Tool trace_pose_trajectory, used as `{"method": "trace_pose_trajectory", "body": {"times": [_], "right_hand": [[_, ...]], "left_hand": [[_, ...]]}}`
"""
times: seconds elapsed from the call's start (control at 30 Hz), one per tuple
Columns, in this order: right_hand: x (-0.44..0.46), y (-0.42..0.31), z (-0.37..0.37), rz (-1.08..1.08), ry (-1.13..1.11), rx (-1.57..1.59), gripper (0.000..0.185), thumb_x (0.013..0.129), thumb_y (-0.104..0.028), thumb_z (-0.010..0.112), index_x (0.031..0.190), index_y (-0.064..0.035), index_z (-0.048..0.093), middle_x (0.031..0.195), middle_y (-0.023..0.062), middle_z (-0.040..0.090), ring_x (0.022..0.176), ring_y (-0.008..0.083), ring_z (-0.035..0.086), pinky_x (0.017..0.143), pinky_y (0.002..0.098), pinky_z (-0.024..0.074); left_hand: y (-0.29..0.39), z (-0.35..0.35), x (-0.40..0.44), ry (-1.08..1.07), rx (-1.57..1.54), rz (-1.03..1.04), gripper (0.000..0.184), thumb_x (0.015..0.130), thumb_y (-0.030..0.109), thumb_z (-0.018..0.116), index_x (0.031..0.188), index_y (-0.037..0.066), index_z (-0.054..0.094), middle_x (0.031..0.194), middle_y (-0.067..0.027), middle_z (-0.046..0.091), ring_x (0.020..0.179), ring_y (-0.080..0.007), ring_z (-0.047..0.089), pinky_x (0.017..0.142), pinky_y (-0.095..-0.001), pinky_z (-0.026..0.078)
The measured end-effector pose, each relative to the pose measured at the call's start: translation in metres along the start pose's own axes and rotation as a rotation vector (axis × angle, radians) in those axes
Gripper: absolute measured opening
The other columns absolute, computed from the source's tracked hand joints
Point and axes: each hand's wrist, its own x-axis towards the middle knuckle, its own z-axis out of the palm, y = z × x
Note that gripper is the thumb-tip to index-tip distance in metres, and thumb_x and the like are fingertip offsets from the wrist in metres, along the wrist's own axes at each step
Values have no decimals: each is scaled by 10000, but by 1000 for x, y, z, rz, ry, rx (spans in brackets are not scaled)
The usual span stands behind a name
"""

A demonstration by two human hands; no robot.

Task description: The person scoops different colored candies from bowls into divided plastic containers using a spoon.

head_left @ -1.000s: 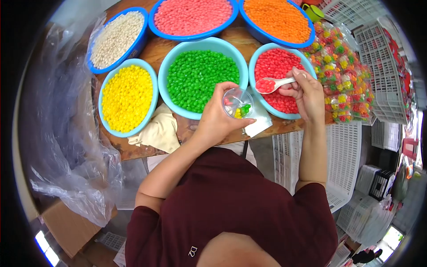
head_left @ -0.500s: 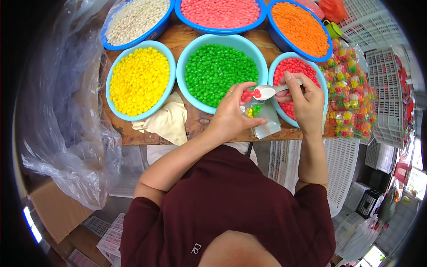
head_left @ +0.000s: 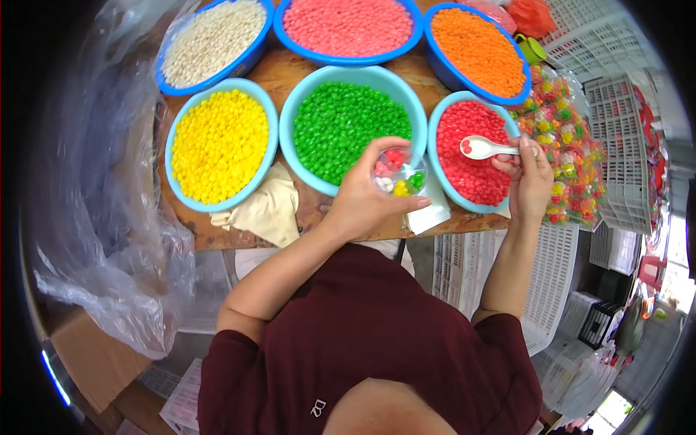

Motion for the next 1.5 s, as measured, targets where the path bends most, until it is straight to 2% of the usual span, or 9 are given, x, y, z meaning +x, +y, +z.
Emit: {"method": "trace_pose_trajectory", "body": {"times": [0.1,0.2,0.3,0.37,0.53,0.67,0.87,1.17,1.5], "right_hand": [[7,-7,-17,-364,10,-866,156,961,-100,565,959,30,653,822,99,633,689,163,635,623,282,512],[35,-11,-22,-558,98,-834,153,954,-93,568,965,34,653,843,119,637,695,183,632,640,305,495],[95,-8,-22,-518,220,-641,200,959,-127,555,945,32,676,826,124,660,732,214,656,672,318,506],[151,19,-31,-487,250,-833,206,946,-141,570,939,26,689,811,140,677,716,208,668,663,324,507],[224,69,-18,221,112,-206,241,942,-138,572,940,91,647,833,207,686,724,265,698,586,320,578],[240,78,-9,366,41,16,238,944,-91,571,956,146,590,867,206,644,784,330,694,666,367,634],[242,83,-6,446,-27,164,258,956,-73,563,1041,169,539,936,188,563,893,356,657,794,427,624],[251,97,0,495,-102,317,280,976,-105,543,1057,163,537,875,152,529,882,332,635,846,470,601],[237,79,24,346,-19,165,260,976,-115,540,1012,140,572,821,137,565,806,307,676,750,397,630]], "left_hand": [[6,0,4,-30,12,4,758,646,99,892,1274,69,469,1177,-72,584,1093,-155,556,973,-310,449],[8,1,8,-53,9,-23,765,647,61,880,1287,72,461,1184,-71,585,1073,-151,551,959,-302,447],[11,6,12,-69,12,-44,780,640,5,865,1301,82,458,1187,-63,585,1034,-136,541,941,-284,436],[7,6,14,-87,19,-38,782,645,10,865,1305,82,453,1191,-66,583,1055,-140,539,954,-290,432],[7,1,17,-94,2,-35,789,668,118,888,1311,70,432,1204,-89,571,1121,-175,549,988,-317,436],[4,-5,21,-96,-46,-63,812,696,50,850,1368,64,393,1228,-92,541,1150,-175,522,1000,-318,424],[2,-6,26,-131,-220,-82,849,729,-39,776,1449,61,337,1337,-103,465,1247,-180,447,1049,-336,383],[9,-11,23,-66,-49,-135,785,667,-74,807,1343,52,428,1233,-88,552,1086,-149,567,933,-289,491],[-1,-14,22,-42,-93,-89,741,673,-44,817,1295,61,427,1267,-128,549,1162,-180,536,988,-320,459]]}}
